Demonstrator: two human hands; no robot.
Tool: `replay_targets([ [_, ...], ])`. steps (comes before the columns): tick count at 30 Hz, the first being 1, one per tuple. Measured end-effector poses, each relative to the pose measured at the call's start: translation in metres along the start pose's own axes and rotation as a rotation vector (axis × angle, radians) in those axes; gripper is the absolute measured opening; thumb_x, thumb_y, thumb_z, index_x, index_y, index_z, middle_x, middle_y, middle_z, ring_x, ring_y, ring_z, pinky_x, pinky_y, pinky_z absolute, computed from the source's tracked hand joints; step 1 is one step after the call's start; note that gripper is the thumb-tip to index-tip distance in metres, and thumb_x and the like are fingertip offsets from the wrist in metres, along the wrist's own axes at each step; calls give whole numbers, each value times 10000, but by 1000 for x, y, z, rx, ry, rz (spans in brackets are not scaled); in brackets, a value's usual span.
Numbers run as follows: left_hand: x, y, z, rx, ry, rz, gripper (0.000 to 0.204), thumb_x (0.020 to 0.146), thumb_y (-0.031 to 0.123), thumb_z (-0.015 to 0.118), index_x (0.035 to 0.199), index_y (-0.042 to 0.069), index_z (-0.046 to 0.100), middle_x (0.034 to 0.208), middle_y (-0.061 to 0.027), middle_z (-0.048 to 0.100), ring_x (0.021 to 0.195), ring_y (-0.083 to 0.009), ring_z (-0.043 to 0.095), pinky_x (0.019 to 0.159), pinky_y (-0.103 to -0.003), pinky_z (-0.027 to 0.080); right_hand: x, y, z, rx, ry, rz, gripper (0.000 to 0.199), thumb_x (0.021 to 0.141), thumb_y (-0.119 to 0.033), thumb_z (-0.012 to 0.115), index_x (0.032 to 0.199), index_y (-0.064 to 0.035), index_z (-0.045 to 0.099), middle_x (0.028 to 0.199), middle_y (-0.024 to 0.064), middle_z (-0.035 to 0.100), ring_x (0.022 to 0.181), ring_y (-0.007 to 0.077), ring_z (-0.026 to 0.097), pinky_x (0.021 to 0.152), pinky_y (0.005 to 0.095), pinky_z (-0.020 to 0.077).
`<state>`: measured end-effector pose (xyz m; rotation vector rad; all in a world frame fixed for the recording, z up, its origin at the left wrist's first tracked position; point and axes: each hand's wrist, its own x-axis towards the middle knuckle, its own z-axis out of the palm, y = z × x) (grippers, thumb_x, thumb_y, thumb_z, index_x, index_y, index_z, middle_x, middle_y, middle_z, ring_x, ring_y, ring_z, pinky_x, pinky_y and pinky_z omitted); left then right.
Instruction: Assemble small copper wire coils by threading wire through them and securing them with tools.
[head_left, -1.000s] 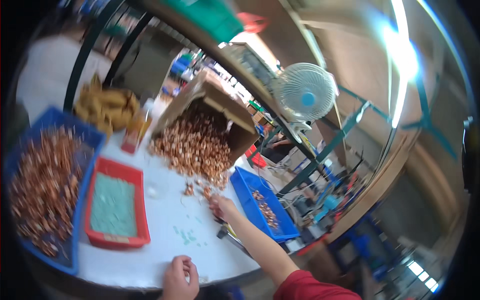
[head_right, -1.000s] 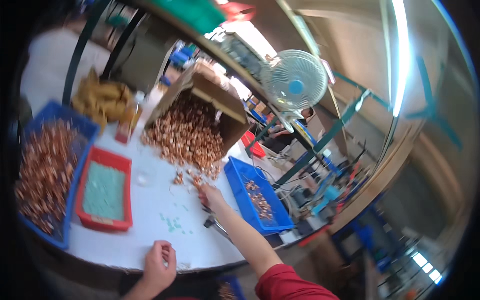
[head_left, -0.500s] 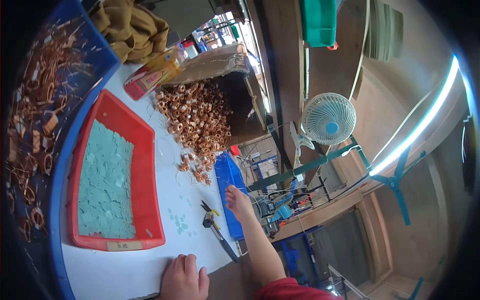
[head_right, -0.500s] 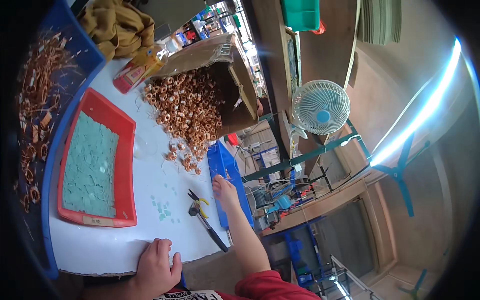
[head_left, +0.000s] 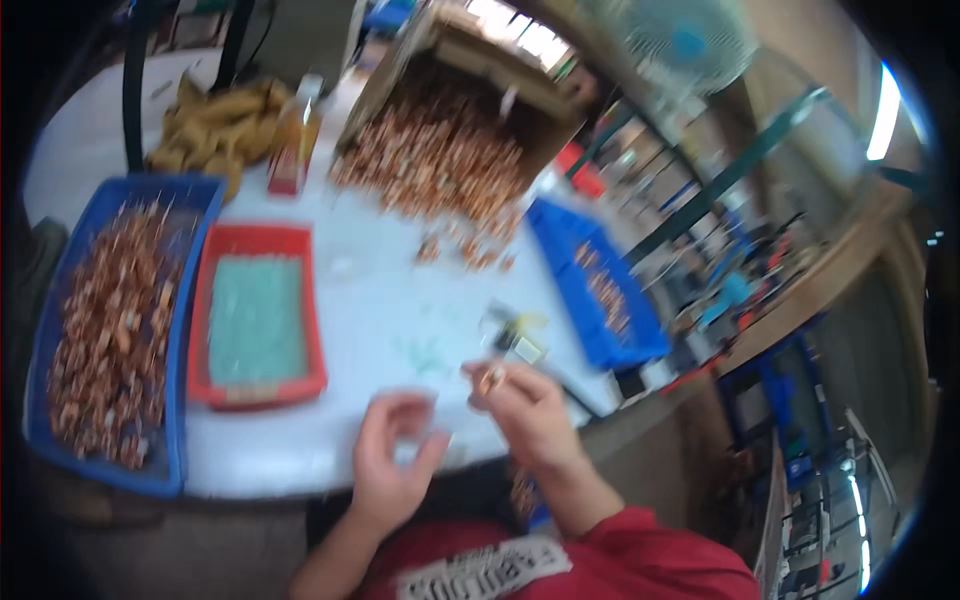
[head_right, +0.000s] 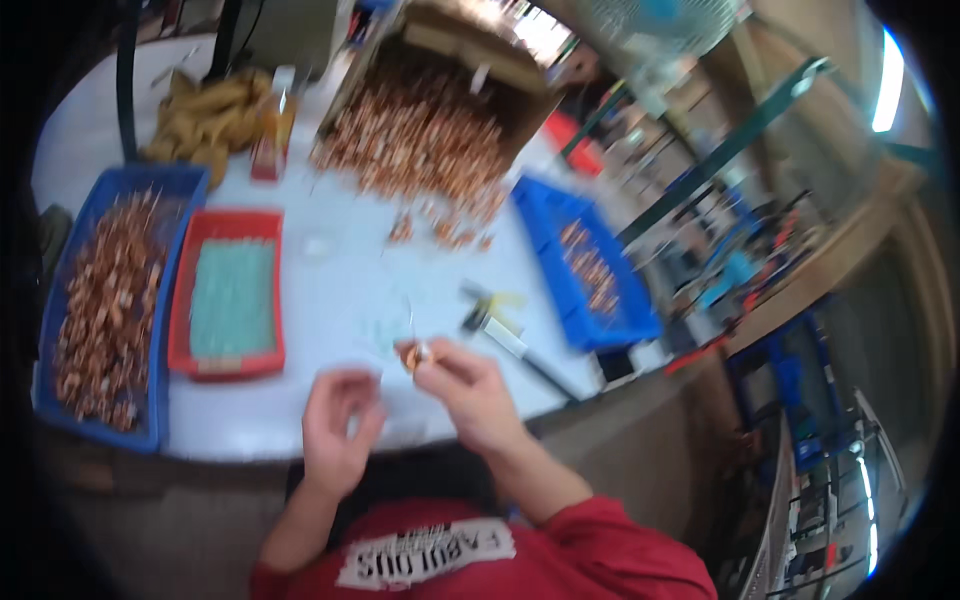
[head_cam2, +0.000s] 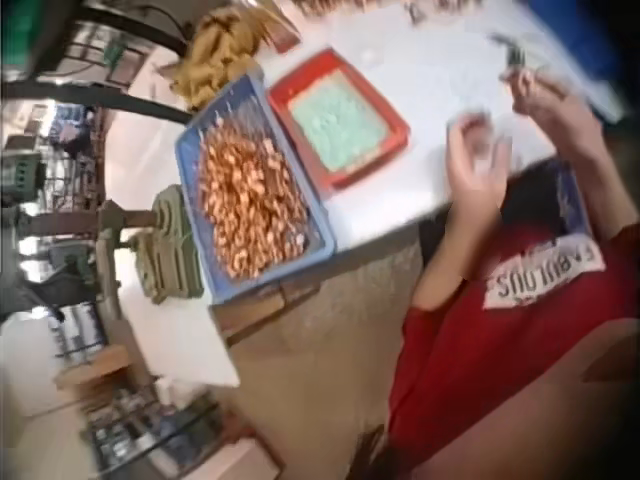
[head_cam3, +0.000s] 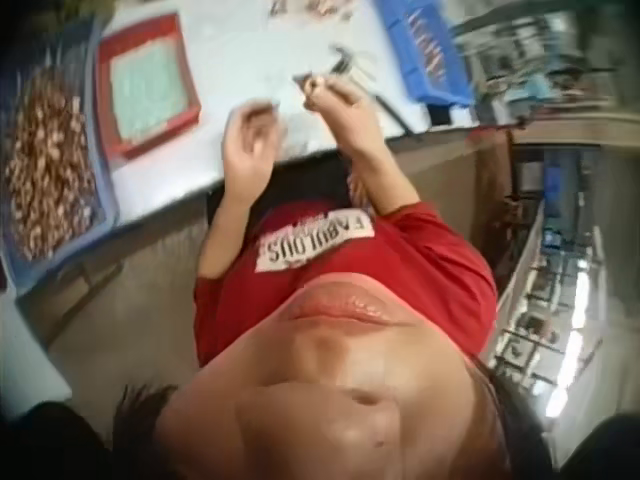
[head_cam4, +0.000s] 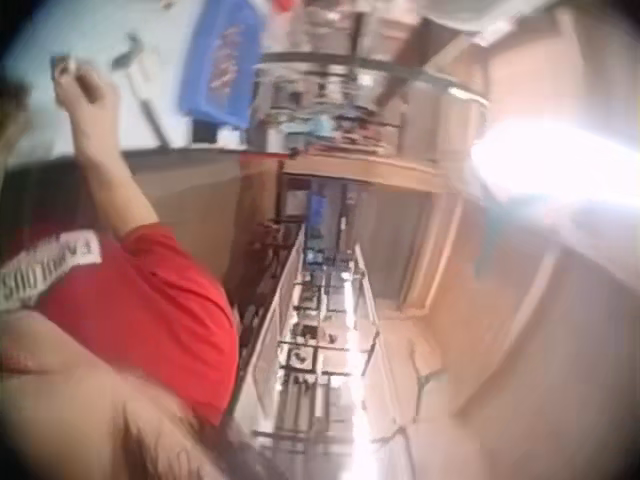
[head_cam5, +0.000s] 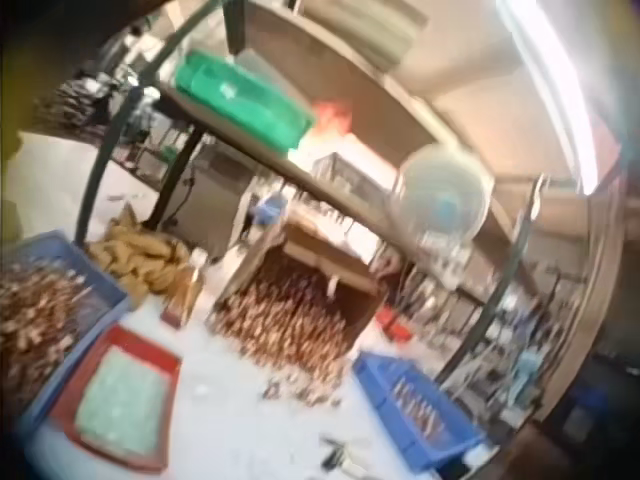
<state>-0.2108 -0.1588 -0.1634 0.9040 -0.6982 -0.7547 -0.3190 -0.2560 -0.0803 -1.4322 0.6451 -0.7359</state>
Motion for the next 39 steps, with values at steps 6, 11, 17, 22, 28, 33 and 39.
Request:
replay_targets([
  [6, 13, 11, 17, -349, -94, -141, 507, 760, -42, 650, 1236, -24, 477, 1168, -115, 539, 1008, -177, 524, 877, -268, 425, -19, 18, 0, 319, -166, 187, 159, 883, -56, 563, 1005, 25, 624, 1005, 65, 600, 899, 129, 512, 836, 248, 413],
  [11, 4, -9, 18, -269, -235, -145, 511, 820, 136, 683, 1250, -24, 457, 1205, -169, 527, 1035, -217, 538, 904, -315, 445, -30, 28, -13, 338, -182, 214, 156, 870, -51, 585, 1001, 23, 623, 978, 55, 584, 868, 118, 505, 796, 229, 415],
  [17, -12, -12, 27, -499, -151, -251, 351, 874, 57, 541, 1204, -36, 466, 1117, -193, 564, 848, -191, 533, 736, -270, 449, -41, 32, -65, -102, -198, -16, 171, 838, -21, 552, 996, 15, 604, 978, 55, 550, 815, 112, 477, 737, 205, 390],
  [22, -24, -14, 15, -685, -292, -522, 427, 887, 148, 541, 1234, -62, 408, 1031, -232, 543, 678, -154, 474, 566, -238, 385, -49, 40, -97, 167, -22, 102, 208, 859, -49, 561, 1064, -10, 564, 860, 21, 543, 711, 66, 441, 632, 167, 359],
  [28, -46, -26, 38, -933, -335, -734, 307, 878, 158, 598, 1067, -48, 470, 979, -250, 547, 626, -166, 510, 422, -200, 394, -63, 68, -92, 348, -267, 186, 269, 854, -7, 600, 1117, -25, 549, 763, 16, 590, 620, 57, 527, 586, 133, 416],
  [33, -45, -30, 49, -710, -378, -814, 324, 874, 153, 601, 1077, -63, 471, 953, -250, 567, 664, -203, 555, 479, -207, 437, -64, 77, -100, 410, -331, 220, 174, 852, -18, 609, 1025, -15, 595, 712, 28, 601, 562, 63, 497, 519, 136, 381],
  [39, -42, -31, 47, -451, -396, -814, 336, 874, 131, 591, 1105, -81, 469, 930, -250, 598, 736, -257, 625, 575, -222, 500, -59, 79, -110, 129, -260, 87, 45, 814, -27, 652, 859, -21, 658, 672, 18, 601, 516, 79, 466, 480, 187, 381],
])
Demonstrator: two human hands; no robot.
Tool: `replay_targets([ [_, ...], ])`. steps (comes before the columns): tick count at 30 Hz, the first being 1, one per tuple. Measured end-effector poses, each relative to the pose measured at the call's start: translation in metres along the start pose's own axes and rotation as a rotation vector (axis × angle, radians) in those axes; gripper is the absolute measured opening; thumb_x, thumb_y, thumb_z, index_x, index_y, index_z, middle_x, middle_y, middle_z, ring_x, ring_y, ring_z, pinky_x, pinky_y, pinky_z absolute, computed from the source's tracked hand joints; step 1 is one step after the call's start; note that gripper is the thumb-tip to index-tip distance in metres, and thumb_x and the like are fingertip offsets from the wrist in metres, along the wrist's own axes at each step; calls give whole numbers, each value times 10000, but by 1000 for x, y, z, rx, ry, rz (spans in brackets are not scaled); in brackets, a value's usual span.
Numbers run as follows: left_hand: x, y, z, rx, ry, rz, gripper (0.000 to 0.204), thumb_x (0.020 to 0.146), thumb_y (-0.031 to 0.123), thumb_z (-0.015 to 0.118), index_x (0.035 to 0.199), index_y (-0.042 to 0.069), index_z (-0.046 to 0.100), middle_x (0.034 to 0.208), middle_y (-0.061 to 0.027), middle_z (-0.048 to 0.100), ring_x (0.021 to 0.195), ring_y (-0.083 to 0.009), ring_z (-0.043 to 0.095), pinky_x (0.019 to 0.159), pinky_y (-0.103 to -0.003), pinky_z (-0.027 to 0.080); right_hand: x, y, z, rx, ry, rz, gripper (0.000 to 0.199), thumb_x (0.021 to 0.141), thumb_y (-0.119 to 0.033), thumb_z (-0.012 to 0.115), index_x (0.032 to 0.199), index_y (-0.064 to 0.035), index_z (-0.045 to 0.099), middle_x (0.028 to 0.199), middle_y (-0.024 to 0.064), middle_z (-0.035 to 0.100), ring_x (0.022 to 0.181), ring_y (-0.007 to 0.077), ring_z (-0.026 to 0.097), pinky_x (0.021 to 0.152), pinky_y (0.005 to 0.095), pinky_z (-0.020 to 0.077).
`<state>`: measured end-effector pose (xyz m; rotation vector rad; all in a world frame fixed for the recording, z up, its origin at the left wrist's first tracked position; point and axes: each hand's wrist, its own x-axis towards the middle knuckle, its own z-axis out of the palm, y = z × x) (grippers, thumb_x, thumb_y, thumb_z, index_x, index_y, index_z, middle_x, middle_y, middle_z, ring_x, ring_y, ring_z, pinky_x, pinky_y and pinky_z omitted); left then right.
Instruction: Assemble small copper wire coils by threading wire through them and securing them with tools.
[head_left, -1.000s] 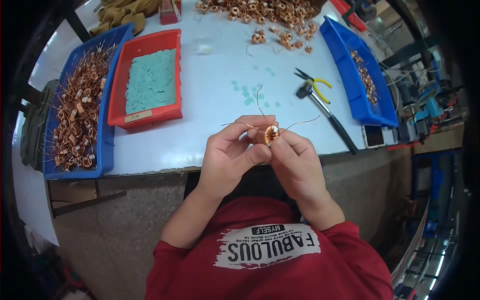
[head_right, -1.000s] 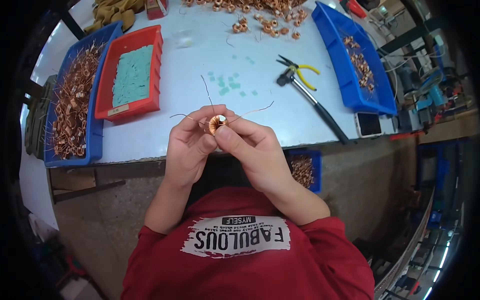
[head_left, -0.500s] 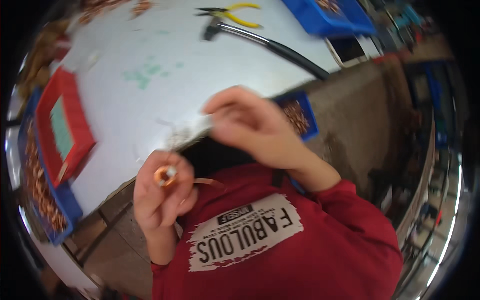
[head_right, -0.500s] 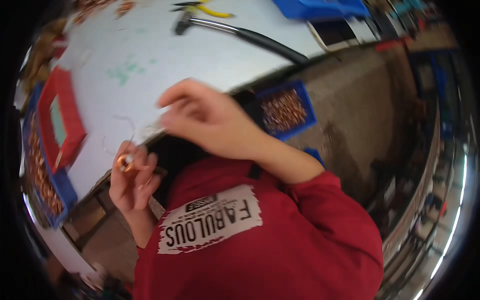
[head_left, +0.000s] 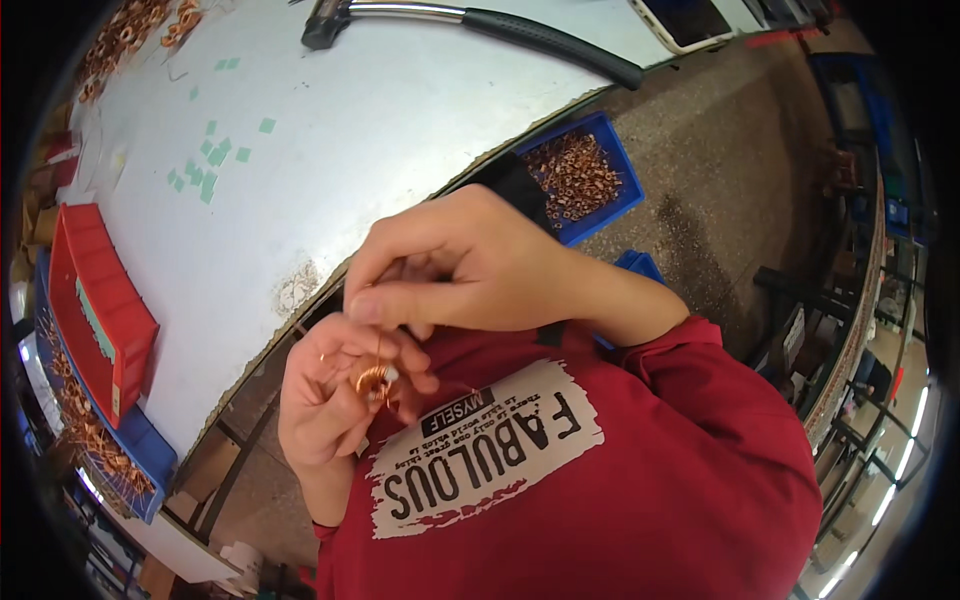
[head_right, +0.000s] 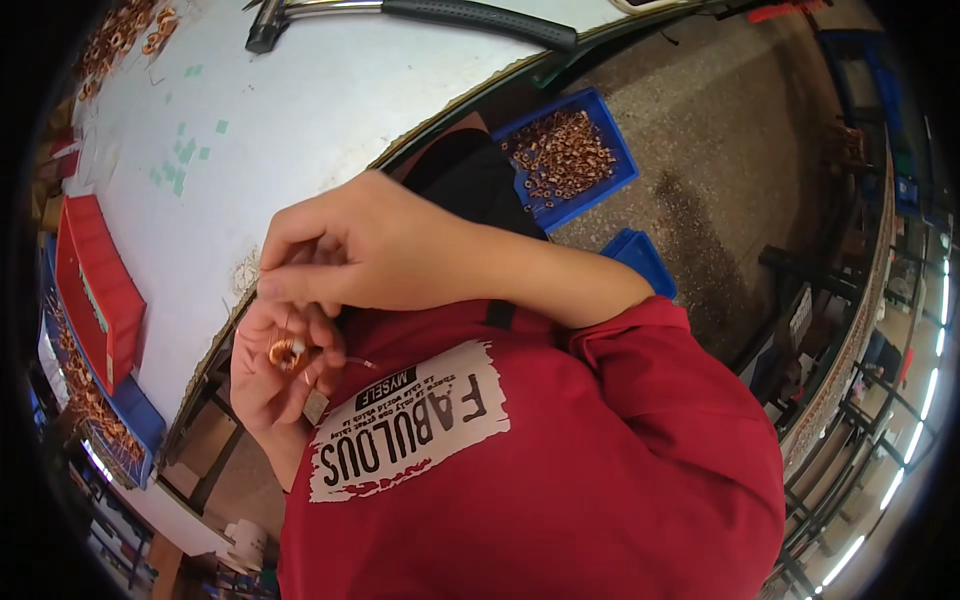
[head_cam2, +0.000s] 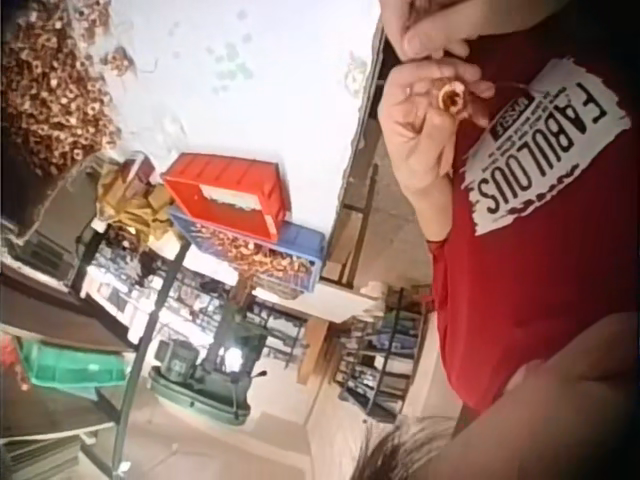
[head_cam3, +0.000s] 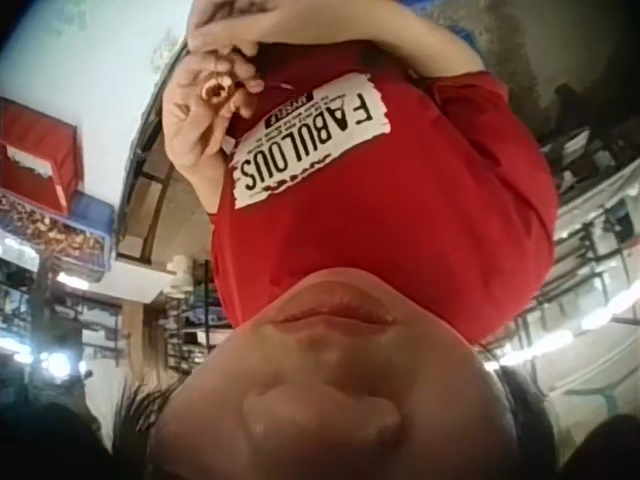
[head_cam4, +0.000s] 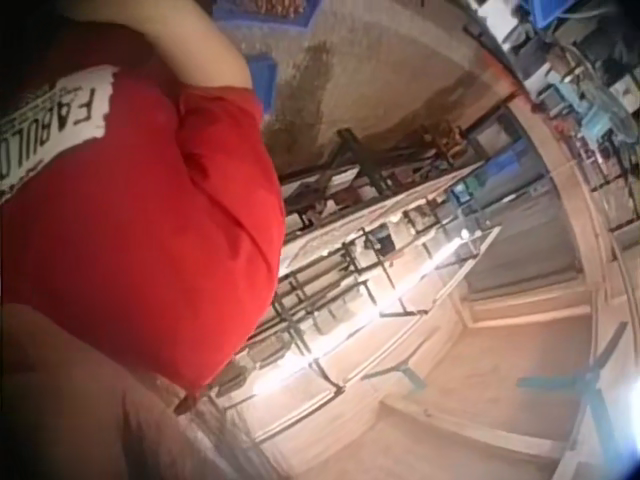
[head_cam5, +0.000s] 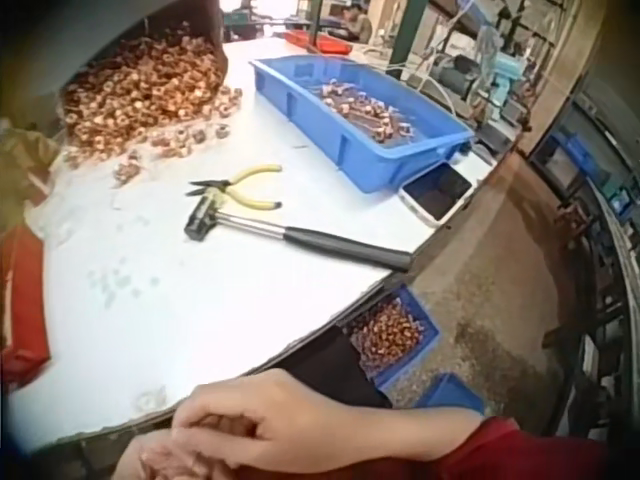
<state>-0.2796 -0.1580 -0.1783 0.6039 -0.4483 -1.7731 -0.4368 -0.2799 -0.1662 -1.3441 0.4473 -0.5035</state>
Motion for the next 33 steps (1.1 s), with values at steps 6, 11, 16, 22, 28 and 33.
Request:
replay_targets([
  [6, 3, -2, -8, -91, 11, -84, 291, 896, 34, 540, 1156, -65, 457, 998, -227, 615, 755, -241, 658, 568, -247, 522, -5, -7, -13, -737, 63, -196, 40, 759, -20, 685, 797, -21, 672, 749, 28, 563, 581, 119, 476, 535, 218, 380],
  [11, 5, -1, -4, -61, 132, -99, 296, 908, 19, 527, 1182, -78, 467, 1014, -226, 616, 736, -233, 657, 582, -252, 538, -1, -12, -17, -713, 7, -121, 14, 769, 0, 650, 772, -12, 656, 715, 30, 553, 572, 129, 458, 529, 225, 362],
  [16, 3, -11, -10, -65, 159, -57, 305, 911, 22, 529, 1190, -89, 481, 1022, -230, 615, 728, -235, 658, 589, -258, 549, -10, -8, -12, -708, 73, -570, 45, 772, -54, 624, 742, -45, 657, 753, 43, 597, 570, 141, 454, 535, 236, 381],
  [22, 0, -16, -15, -187, 88, -27, 327, 904, 48, 556, 1188, -100, 489, 1008, -229, 623, 719, -229, 657, 591, -259, 552, -4, -28, 2, -1132, -171, -1134, 81, 755, -89, 634, 681, -59, 648, 709, 19, 553, 563, 105, 424, 443, 225, 327],
  [28, 5, -15, -15, -331, -83, -94, 359, 901, 80, 572, 1193, -109, 481, 1003, -238, 626, 718, -222, 656, 601, -260, 555, 36, -14, -15, -412, -140, -224, 171, 825, -61, 577, 663, -9, 597, 656, 40, 535, 567, 135, 421, 534, 244, 342],
  [33, 1, -13, -9, -331, -130, -162, 372, 904, 86, 566, 1202, -115, 471, 1010, -249, 620, 724, -224, 657, 611, -268, 559, 30, -8, -10, -306, -157, -36, 192, 844, -60, 564, 662, -5, 589, 650, 37, 518, 568, 128, 411, 538, 240, 335],
])
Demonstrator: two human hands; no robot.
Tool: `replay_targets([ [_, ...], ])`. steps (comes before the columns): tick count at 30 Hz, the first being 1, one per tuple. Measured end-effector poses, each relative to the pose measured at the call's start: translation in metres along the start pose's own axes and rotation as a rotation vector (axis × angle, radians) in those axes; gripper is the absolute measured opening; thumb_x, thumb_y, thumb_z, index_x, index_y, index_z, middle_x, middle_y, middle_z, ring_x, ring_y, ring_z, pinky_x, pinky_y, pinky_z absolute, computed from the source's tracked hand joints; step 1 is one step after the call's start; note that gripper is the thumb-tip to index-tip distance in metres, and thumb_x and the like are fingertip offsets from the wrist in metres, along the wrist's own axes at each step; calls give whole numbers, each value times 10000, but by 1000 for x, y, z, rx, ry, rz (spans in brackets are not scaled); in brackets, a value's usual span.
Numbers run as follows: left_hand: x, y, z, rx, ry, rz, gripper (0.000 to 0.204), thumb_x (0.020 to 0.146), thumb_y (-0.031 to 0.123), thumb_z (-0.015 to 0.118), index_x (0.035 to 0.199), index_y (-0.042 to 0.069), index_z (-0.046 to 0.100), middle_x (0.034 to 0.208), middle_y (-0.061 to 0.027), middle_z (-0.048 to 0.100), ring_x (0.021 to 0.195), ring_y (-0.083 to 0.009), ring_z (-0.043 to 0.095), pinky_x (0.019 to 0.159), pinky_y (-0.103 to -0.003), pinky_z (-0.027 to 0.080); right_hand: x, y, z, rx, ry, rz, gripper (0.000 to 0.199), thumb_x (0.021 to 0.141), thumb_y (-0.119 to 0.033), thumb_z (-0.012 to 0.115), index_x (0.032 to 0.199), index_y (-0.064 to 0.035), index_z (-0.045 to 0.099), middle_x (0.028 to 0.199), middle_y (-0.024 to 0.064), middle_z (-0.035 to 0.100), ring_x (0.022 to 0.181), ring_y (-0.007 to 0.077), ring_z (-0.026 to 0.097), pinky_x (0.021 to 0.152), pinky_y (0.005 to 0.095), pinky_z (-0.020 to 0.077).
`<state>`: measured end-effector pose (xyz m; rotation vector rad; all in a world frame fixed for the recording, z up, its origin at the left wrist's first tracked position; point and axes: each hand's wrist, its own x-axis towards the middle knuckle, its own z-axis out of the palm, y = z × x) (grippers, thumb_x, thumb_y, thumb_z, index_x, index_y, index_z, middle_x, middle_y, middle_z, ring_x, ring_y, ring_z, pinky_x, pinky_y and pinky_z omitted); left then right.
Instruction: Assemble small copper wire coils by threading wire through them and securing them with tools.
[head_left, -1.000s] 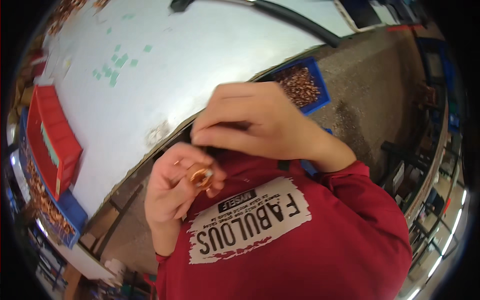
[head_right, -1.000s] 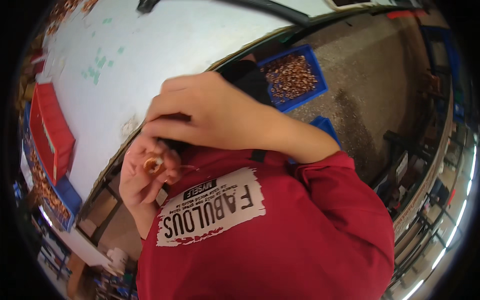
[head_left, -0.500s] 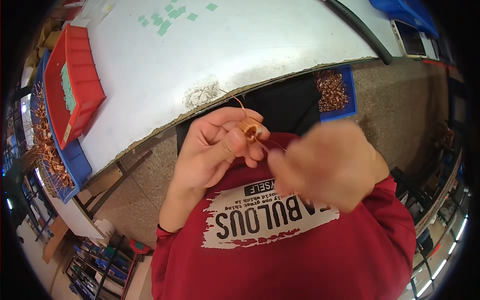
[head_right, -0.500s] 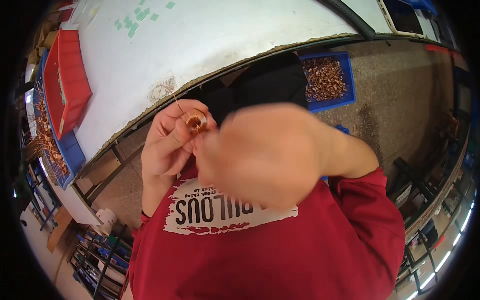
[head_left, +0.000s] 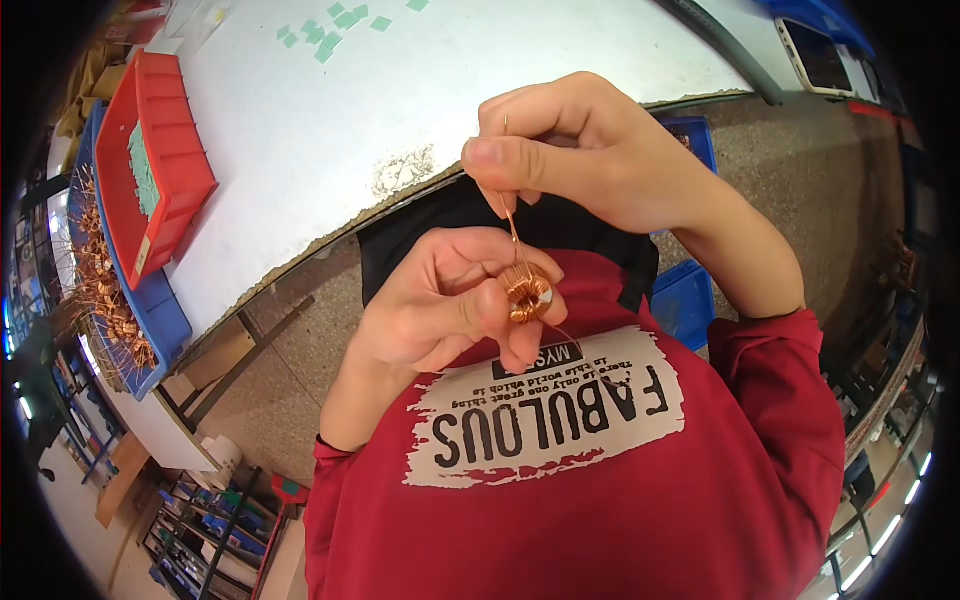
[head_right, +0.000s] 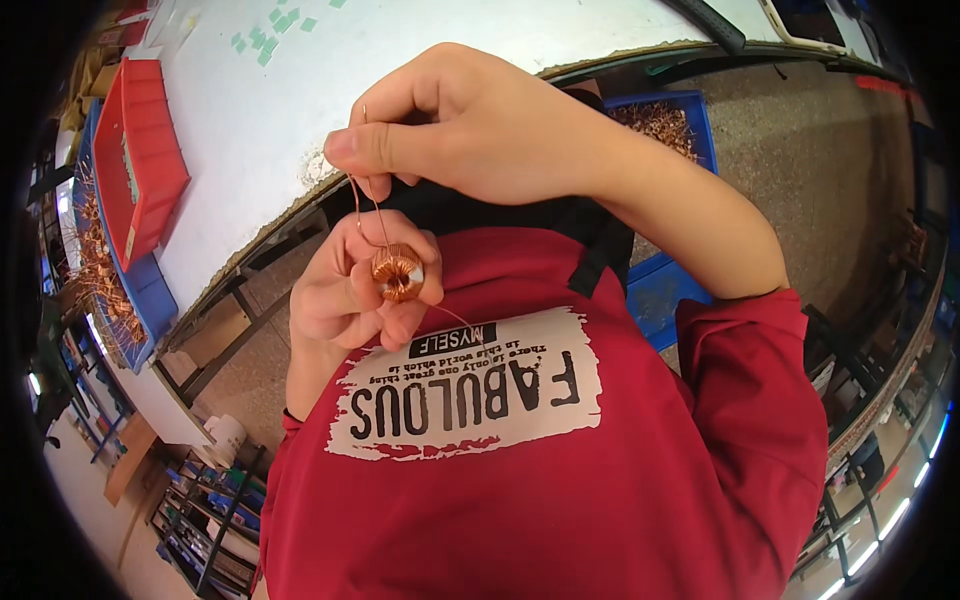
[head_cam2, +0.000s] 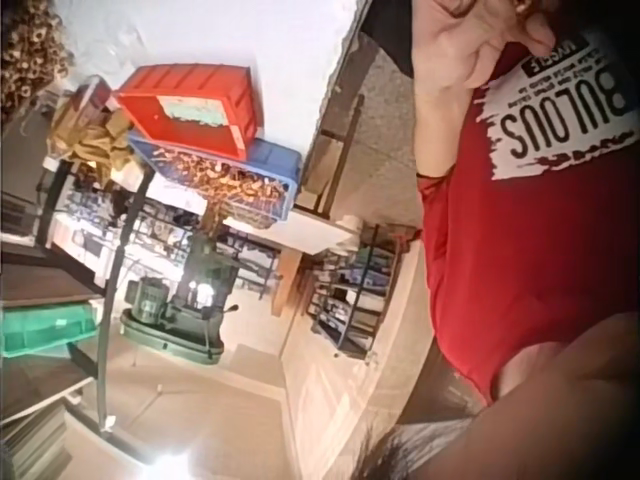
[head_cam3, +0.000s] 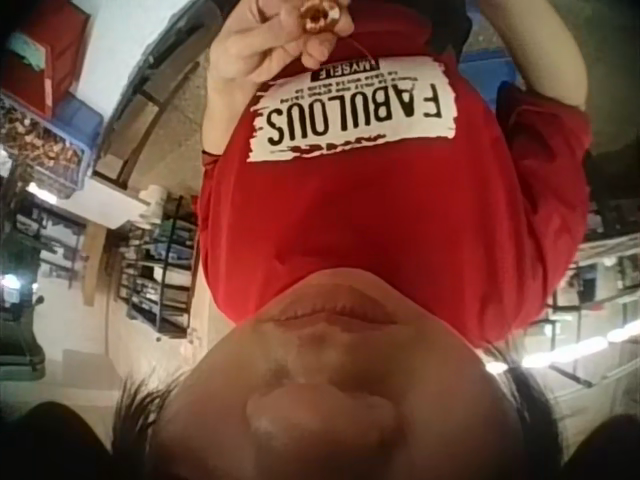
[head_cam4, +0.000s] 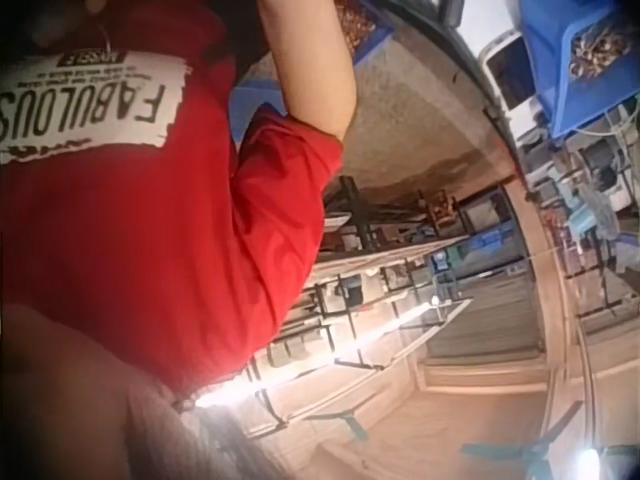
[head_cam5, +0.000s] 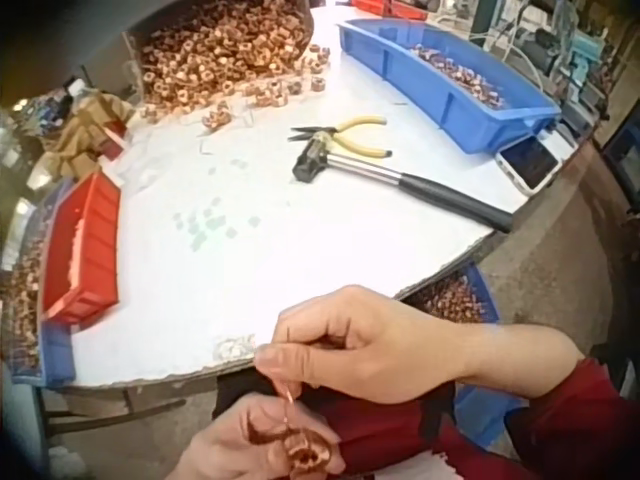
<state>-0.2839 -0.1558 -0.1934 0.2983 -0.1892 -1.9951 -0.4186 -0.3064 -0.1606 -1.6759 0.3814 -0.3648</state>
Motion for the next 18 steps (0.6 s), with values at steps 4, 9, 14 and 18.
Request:
replay_targets([
  [4, -1, -4, 1, 7, 93, 80, 372, 905, 85, 561, 1202, -119, 469, 1003, -248, 621, 727, -226, 659, 616, -276, 563, -29, -17, 4, -382, 193, -432, 148, 777, -91, 609, 638, -45, 585, 630, 18, 501, 546, 131, 392, 509, 244, 304],
  [9, 0, -9, 6, 31, 246, 196, 364, 906, 87, 559, 1192, -124, 475, 977, -240, 626, 728, -221, 658, 620, -283, 566, -42, -24, 38, -1140, 312, -1183, 84, 713, -72, 577, 632, -90, 559, 637, -17, 496, 557, 101, 383, 471, 230, 259],
  [14, 0, -16, -10, 73, 184, 161, 355, 908, 96, 562, 1172, -129, 484, 957, -237, 629, 711, -211, 654, 612, -281, 566, -31, -39, 25, -861, 115, -936, 93, 726, 32, 545, 704, -46, 591, 736, 32, 562, 571, 127, 411, 507, 210, 347],
  [18, 0, -18, -10, 85, 102, 103, 356, 899, 114, 578, 1144, -128, 488, 942, -239, 614, 678, -193, 634, 576, -251, 542, -22, -28, 14, -503, 45, -515, 112, 789, -54, 553, 688, -42, 601, 682, 15, 534, 548, 100, 388, 489, 200, 321],
])
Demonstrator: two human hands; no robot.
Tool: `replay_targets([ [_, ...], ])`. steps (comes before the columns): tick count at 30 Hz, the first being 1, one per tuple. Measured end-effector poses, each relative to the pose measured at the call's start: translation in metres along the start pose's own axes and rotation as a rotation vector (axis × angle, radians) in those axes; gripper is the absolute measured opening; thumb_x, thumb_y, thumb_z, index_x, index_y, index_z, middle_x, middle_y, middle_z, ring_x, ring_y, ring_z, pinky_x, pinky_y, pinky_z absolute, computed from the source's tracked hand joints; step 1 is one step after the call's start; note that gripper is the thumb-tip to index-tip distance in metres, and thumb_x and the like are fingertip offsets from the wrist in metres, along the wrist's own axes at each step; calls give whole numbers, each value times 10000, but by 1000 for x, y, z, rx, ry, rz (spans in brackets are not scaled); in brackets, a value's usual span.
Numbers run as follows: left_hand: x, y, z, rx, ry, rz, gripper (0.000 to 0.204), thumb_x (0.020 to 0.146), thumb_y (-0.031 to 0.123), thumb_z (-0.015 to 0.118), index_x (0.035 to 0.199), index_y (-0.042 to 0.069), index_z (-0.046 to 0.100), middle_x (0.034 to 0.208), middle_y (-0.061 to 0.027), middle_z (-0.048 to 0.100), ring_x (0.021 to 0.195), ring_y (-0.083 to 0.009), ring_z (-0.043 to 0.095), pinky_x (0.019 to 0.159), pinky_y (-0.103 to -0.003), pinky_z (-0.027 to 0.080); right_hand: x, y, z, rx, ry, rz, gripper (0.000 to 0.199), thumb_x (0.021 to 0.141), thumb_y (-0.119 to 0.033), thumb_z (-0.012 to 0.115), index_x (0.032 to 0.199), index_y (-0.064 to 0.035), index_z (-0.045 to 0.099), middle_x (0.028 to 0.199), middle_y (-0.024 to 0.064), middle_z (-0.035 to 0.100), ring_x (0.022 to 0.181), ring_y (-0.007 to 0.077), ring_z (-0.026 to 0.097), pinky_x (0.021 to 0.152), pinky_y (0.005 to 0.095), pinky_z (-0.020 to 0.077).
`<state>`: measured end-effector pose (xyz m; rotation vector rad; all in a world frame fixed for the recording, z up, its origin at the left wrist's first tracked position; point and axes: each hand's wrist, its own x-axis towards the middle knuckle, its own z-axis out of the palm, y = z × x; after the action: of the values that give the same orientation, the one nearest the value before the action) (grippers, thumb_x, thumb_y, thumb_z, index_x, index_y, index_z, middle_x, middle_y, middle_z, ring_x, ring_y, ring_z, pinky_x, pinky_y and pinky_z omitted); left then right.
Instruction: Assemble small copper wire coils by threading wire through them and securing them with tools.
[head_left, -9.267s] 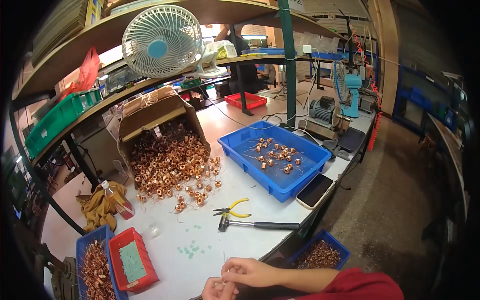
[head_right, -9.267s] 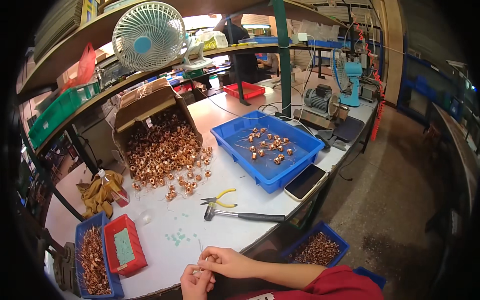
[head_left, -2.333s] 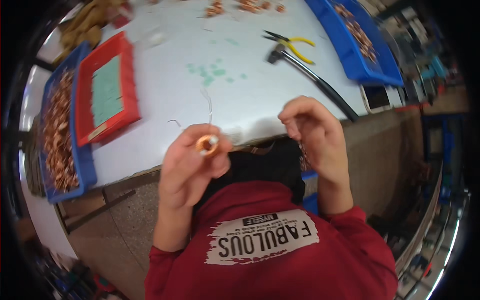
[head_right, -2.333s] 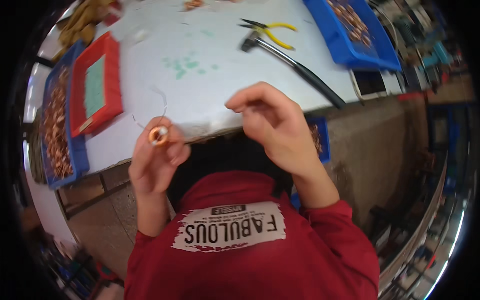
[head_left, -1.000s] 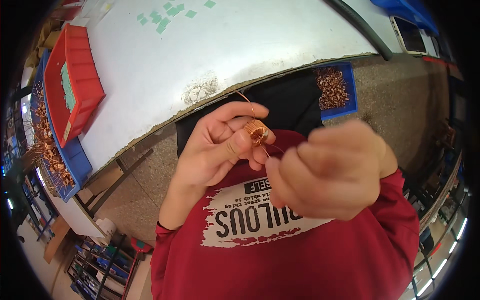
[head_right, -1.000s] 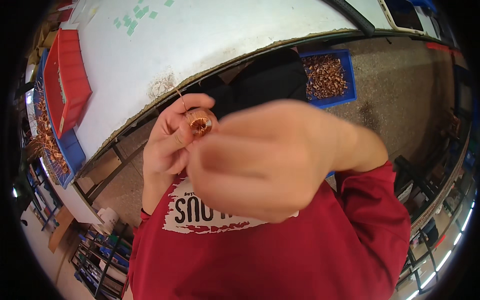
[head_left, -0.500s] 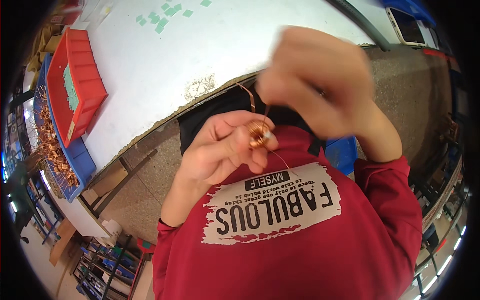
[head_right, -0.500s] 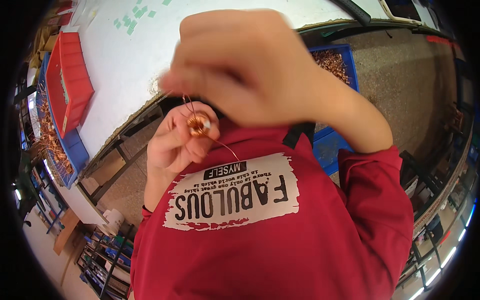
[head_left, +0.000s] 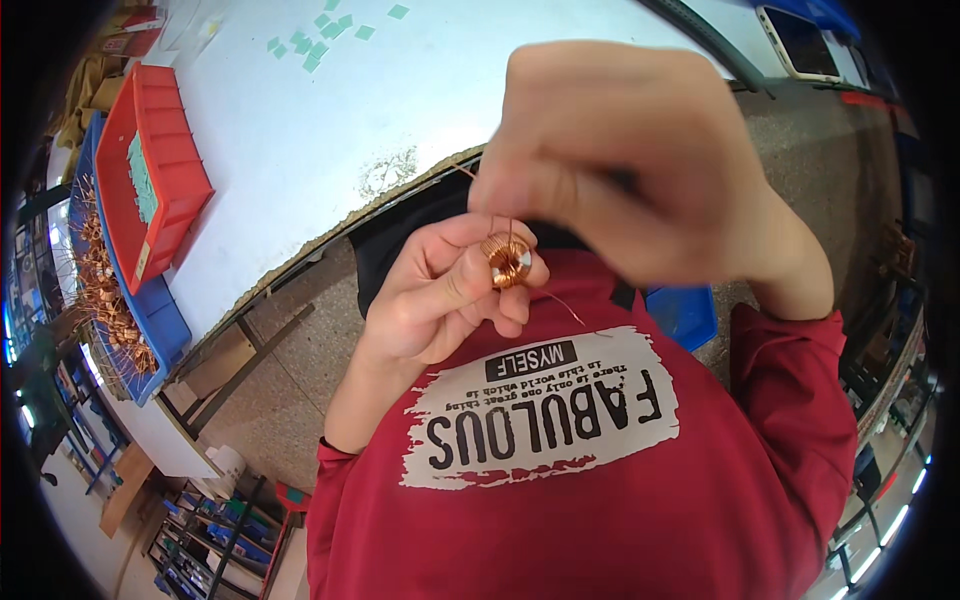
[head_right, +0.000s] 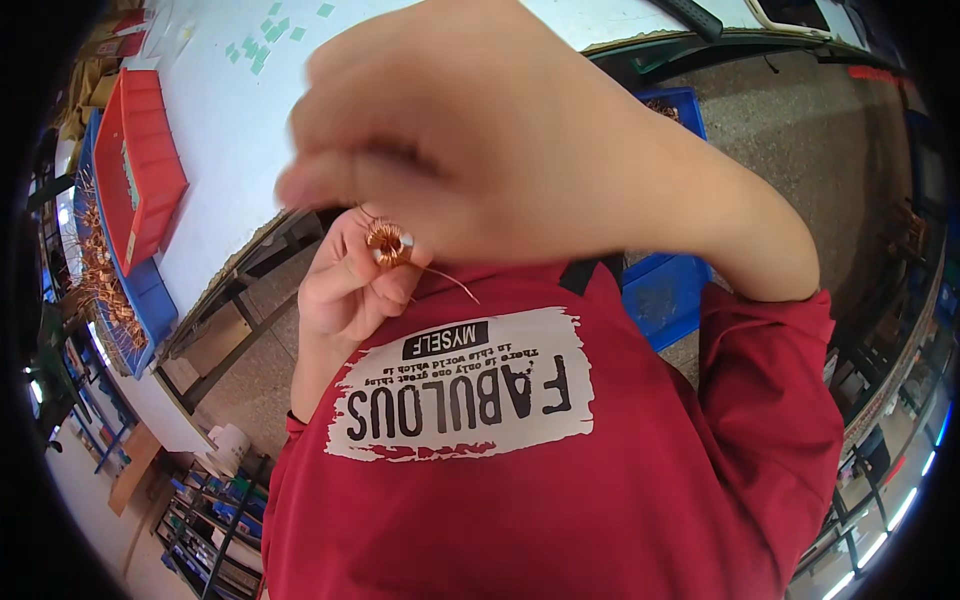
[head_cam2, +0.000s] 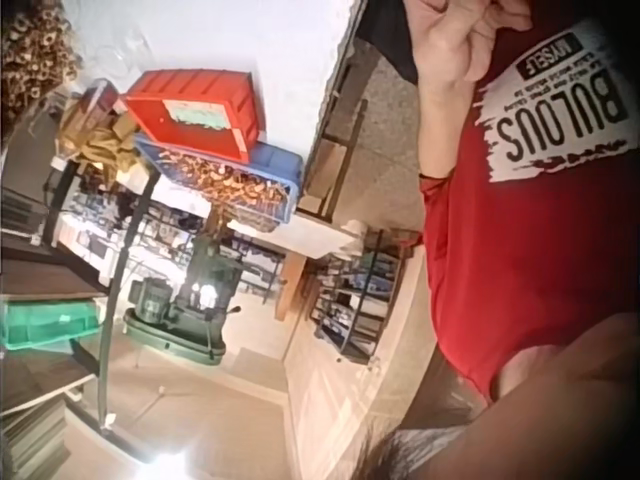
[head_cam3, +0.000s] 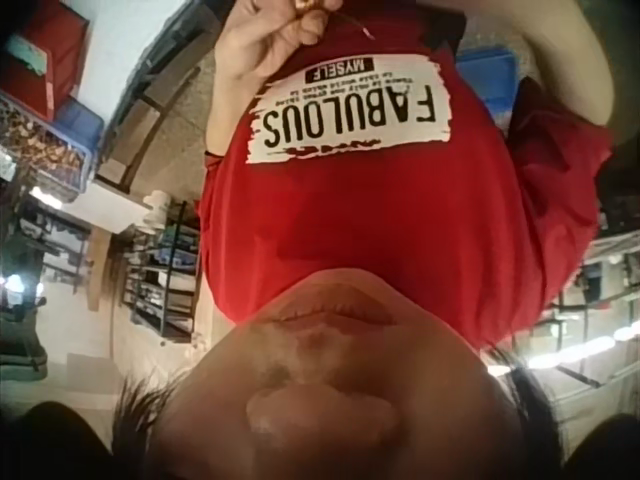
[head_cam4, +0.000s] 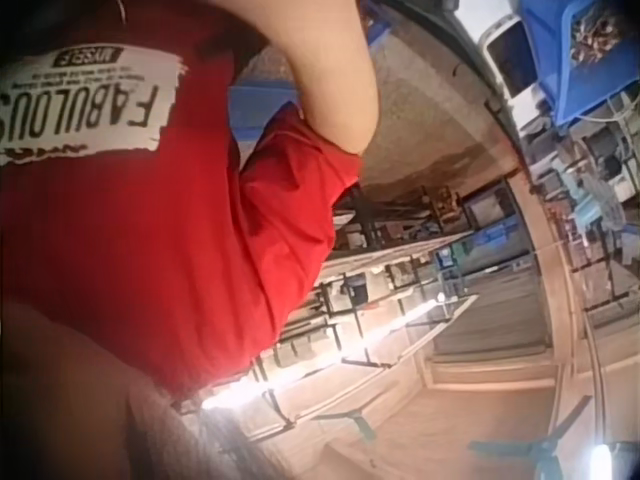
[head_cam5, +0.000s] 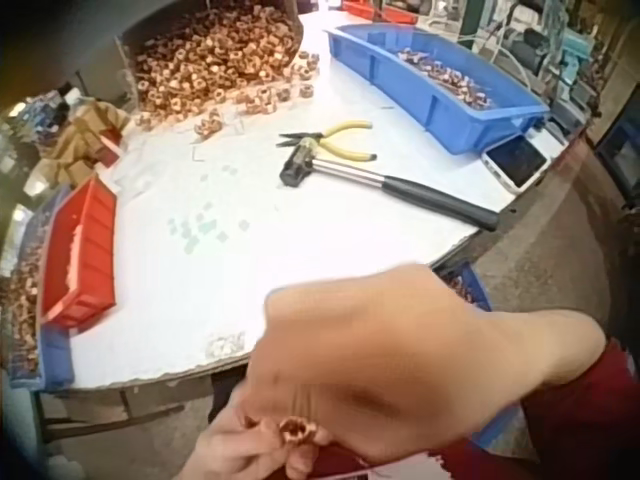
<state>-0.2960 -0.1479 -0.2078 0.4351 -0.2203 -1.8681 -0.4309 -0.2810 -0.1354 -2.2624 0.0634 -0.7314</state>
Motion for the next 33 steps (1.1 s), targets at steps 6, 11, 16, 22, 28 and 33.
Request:
replay_targets([
  [6, 2, 6, 16, -43, -19, -77, 356, 890, 132, 592, 1110, -129, 491, 918, -241, 601, 612, -181, 610, 525, -213, 516, 1, 26, -2, 561, -100, 620, 267, 883, -183, 566, 665, -36, 615, 601, -12, 492, 512, 59, 354, 463, 185, 283],
  [11, -1, 6, 10, -74, -114, -71, 367, 912, 125, 563, 1149, -142, 478, 963, -252, 619, 630, -212, 642, 567, -258, 564, -6, 31, 10, 887, -143, 915, 345, 923, -241, 560, 647, -41, 616, 548, -33, 457, 483, 34, 323, 441, 171, 251],
  [16, -1, 7, 11, -54, -89, 19, 397, 924, 131, 544, 1205, -126, 433, 1046, -264, 583, 718, -223, 646, 610, -264, 573, -6, 24, 8, 750, -144, 973, 301, 921, -243, 557, 722, -32, 639, 595, -26, 481, 523, 33, 351, 470, 161, 274],
  [22, -3, 16, 19, -122, 40, 223, 401, 945, 116, 500, 1271, -86, 381, 1143, -267, 530, 834, -242, 641, 674, -272, 582, -29, 5, -14, 698, 29, 552, 116, 823, -86, 627, 909, -19, 666, 727, -2, 545, 631, 65, 454, 526, 174, 314],
  [28, -5, 23, 26, 4, 172, 282, 391, 945, 101, 499, 1284, -59, 387, 1168, -250, 532, 876, -243, 641, 712, -274, 581, -36, -5, 3, 76, 188, 319, 143, 716, 15, 681, 856, -15, 679, 742, 40, 594, 546, 91, 446, 471, 198, 337],
  [33, -8, 26, 24, 55, 150, 276, 405, 922, 103, 548, 1269, -58, 418, 1140, -234, 566, 912, -244, 640, 743, -277, 567, -36, -5, -1, 254, 168, 459, 158, 687, 43, 692, 834, -13, 681, 758, 68, 617, 519, 113, 446, 476, 204, 365],
])
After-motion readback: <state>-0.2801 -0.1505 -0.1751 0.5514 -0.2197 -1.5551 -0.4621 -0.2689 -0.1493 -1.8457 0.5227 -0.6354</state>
